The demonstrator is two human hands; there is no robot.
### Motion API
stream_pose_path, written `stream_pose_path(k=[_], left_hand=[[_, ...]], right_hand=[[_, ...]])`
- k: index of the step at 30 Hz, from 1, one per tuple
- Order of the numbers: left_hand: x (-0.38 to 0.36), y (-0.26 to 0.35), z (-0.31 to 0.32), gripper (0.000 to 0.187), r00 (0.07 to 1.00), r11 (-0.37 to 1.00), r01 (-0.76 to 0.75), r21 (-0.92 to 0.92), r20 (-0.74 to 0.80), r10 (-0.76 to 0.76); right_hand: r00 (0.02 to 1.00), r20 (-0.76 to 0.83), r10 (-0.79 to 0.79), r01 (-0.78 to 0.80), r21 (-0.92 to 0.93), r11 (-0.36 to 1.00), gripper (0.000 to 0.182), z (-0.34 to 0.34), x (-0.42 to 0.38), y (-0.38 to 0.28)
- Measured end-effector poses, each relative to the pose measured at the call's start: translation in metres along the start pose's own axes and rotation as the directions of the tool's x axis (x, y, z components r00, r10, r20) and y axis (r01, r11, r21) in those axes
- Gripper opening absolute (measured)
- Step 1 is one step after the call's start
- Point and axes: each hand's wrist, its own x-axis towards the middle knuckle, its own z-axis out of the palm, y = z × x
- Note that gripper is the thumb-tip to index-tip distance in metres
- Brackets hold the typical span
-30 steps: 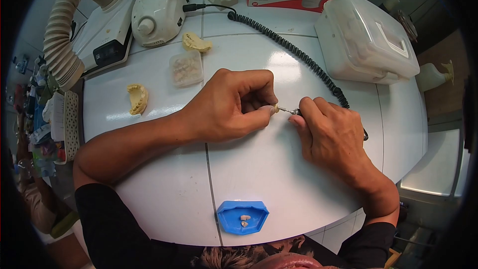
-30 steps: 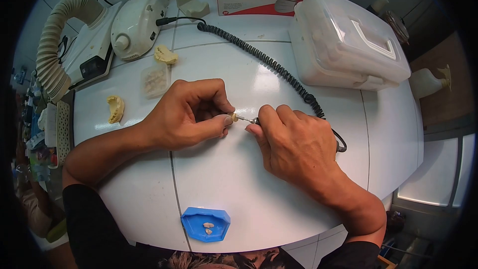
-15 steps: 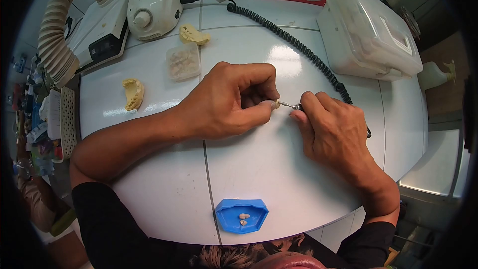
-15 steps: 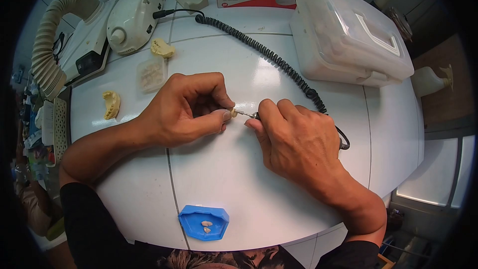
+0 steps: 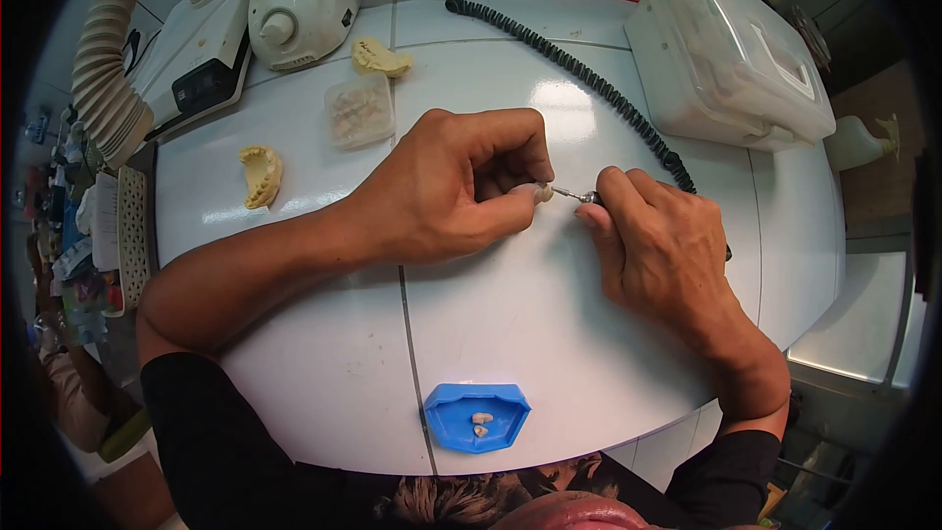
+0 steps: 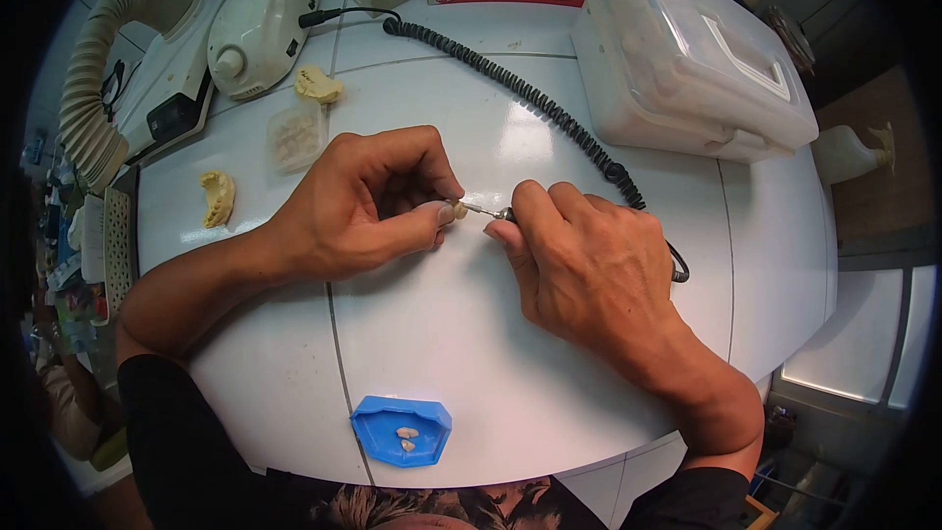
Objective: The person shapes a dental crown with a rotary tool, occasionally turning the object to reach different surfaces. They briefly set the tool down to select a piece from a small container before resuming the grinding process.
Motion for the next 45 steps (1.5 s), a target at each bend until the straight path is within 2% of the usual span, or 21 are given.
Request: stream_pose_path(k=[11, 17, 25, 29, 37, 40, 43, 44, 45], left_hand=[[0.001, -0.007, 0.003, 0.015, 0.998, 0.984, -0.056, -0.167, -0.004, 0.056], [0.003, -0.013, 0.001, 0.020, 0.995, 0.989, -0.094, -0.117, -0.027, 0.092], [0.001, -0.008, 0.000, 0.021, 0.998, 0.998, -0.047, -0.036, -0.036, 0.046], [-0.001, -0.008, 0.003, 0.020, 0.999, 0.988, -0.018, -0.150, -0.032, 0.014], [0.001, -0.009, 0.002, 0.024, 1.000, 0.989, -0.018, -0.144, -0.013, 0.016], [0.000, -0.007, 0.004, 0.023, 0.999, 0.985, -0.030, -0.168, -0.049, 0.022], [0.000, -0.005, 0.006, 0.021, 0.998, 0.981, -0.056, -0.185, -0.042, 0.048], [-0.001, -0.004, 0.006, 0.021, 0.998, 0.980, -0.066, -0.186, -0.034, 0.061], [-0.002, -0.004, 0.006, 0.021, 0.994, 0.988, -0.106, -0.114, -0.008, 0.106]], right_hand=[[1.000, -0.013, 0.017, -0.015, 0.095, 0.995, 0.031, -0.003, -0.001, 0.008], [1.000, 0.009, 0.015, -0.016, 0.106, 0.994, 0.031, -0.006, -0.002, 0.008], [1.000, 0.022, 0.012, -0.015, 0.122, 0.992, 0.031, -0.007, -0.001, 0.008], [0.999, 0.032, 0.020, -0.025, 0.143, 0.989, 0.030, -0.007, -0.002, 0.008], [0.999, 0.029, 0.018, -0.022, 0.141, 0.990, 0.033, -0.008, -0.002, 0.009], [0.999, -0.020, -0.027, 0.029, 0.106, 0.994, 0.031, -0.007, -0.002, 0.007], [0.980, -0.195, -0.049, 0.077, 0.138, 0.987, 0.025, 0.003, -0.002, 0.004], [0.954, -0.284, -0.097, 0.137, 0.125, 0.983, 0.023, 0.005, -0.001, 0.004], [0.919, -0.367, -0.142, 0.194, 0.108, 0.975, 0.021, 0.007, 0.000, 0.004]])
